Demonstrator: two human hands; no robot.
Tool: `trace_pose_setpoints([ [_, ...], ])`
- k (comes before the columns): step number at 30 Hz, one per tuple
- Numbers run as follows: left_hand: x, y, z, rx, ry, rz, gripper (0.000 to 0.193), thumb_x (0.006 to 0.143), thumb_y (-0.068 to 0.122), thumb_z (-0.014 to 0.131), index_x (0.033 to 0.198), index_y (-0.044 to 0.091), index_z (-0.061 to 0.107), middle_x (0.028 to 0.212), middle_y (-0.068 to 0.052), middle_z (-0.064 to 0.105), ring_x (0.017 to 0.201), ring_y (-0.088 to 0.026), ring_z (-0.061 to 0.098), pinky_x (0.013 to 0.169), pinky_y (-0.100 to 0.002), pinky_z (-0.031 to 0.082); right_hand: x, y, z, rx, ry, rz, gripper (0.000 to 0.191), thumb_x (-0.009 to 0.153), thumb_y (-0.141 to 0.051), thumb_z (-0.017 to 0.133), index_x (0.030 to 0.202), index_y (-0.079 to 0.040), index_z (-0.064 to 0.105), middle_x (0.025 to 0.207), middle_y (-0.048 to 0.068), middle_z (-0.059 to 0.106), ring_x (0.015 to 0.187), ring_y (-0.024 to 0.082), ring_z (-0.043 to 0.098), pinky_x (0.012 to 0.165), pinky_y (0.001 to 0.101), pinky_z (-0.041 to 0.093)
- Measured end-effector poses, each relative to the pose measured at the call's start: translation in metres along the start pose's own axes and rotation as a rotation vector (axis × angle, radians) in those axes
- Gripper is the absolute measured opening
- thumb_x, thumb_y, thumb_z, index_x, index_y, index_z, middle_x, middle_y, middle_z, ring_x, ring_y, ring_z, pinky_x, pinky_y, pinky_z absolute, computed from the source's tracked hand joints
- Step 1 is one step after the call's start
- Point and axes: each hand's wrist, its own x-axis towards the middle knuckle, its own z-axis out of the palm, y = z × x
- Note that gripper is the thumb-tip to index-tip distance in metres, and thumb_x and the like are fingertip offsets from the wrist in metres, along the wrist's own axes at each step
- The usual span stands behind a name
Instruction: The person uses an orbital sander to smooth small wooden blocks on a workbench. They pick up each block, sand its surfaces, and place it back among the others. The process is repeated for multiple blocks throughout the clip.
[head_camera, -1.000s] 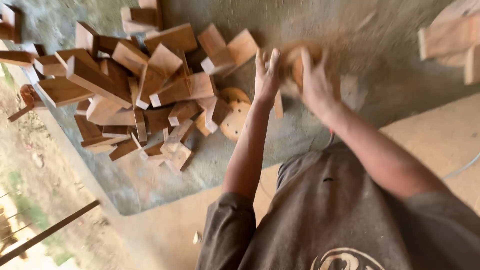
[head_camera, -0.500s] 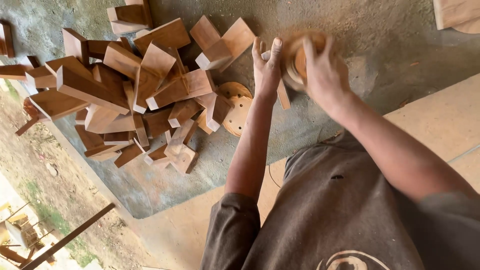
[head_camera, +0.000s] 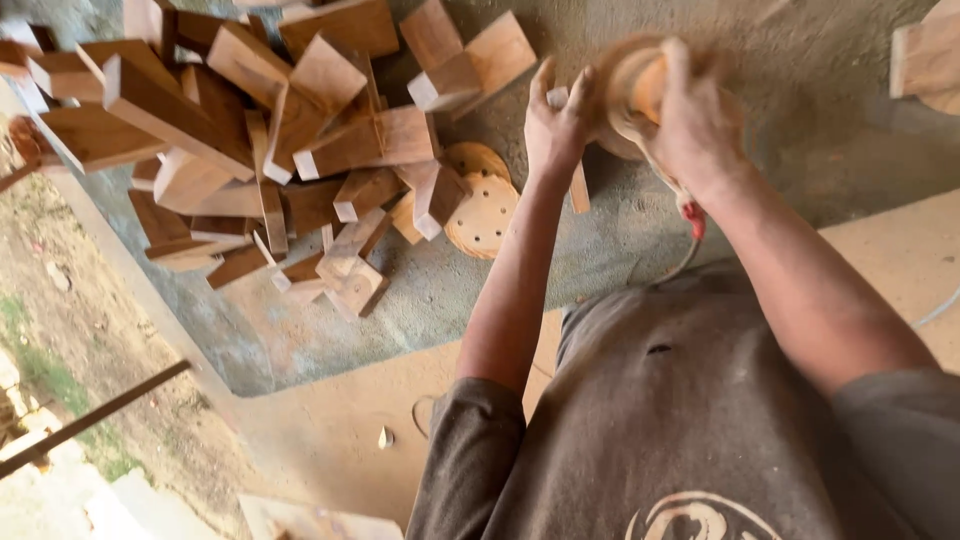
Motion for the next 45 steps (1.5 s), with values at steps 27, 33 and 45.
trace_pose_setpoints([
  [27, -0.044, 0.033, -0.021, 0.17, 0.088, 0.106, 0.076, 0.085, 0.026, 0.06, 0.156, 0.008, 0.042, 0.13, -0.021, 0.065, 0.092, -0.027, 0.076, 0.09, -0.041, 0.058, -0.045, 0.111, -0.03, 0.471, 0.441, -0.203, 0.077, 0.094, -0.007, 0.084, 0.151, -0.004, 0.033, 0.14, 0.018, 0.045, 0.132, 0.031, 0.052, 0.116, 0.043, 0.045],
  [33, -0.156, 0.015, -0.038, 0.25, 0.177, 0.064, 0.071, 0.089, 0.013, 0.057, 0.158, 0.006, 0.039, 0.122, -0.02, 0.073, 0.094, -0.028, 0.079, 0.084, -0.041, 0.065, -0.079, 0.111, -0.042, 0.573, 0.437, -0.252, 0.075, 0.101, -0.008, 0.088, 0.151, -0.003, 0.033, 0.136, 0.012, 0.042, 0.126, 0.024, 0.046, 0.116, 0.0386, 0.041],
  [45, -0.148, -0.074, -0.013, -0.175, 0.013, 0.204, 0.07, 0.104, 0.038, 0.059, 0.16, 0.004, 0.036, 0.157, -0.023, 0.044, 0.148, -0.032, 0.044, 0.122, -0.041, 0.038, -0.115, 0.05, -0.106, 0.267, 0.326, -0.417, 0.078, 0.096, -0.008, 0.086, 0.155, -0.003, 0.034, 0.148, 0.016, 0.044, 0.138, 0.03, 0.048, 0.122, 0.04, 0.039],
])
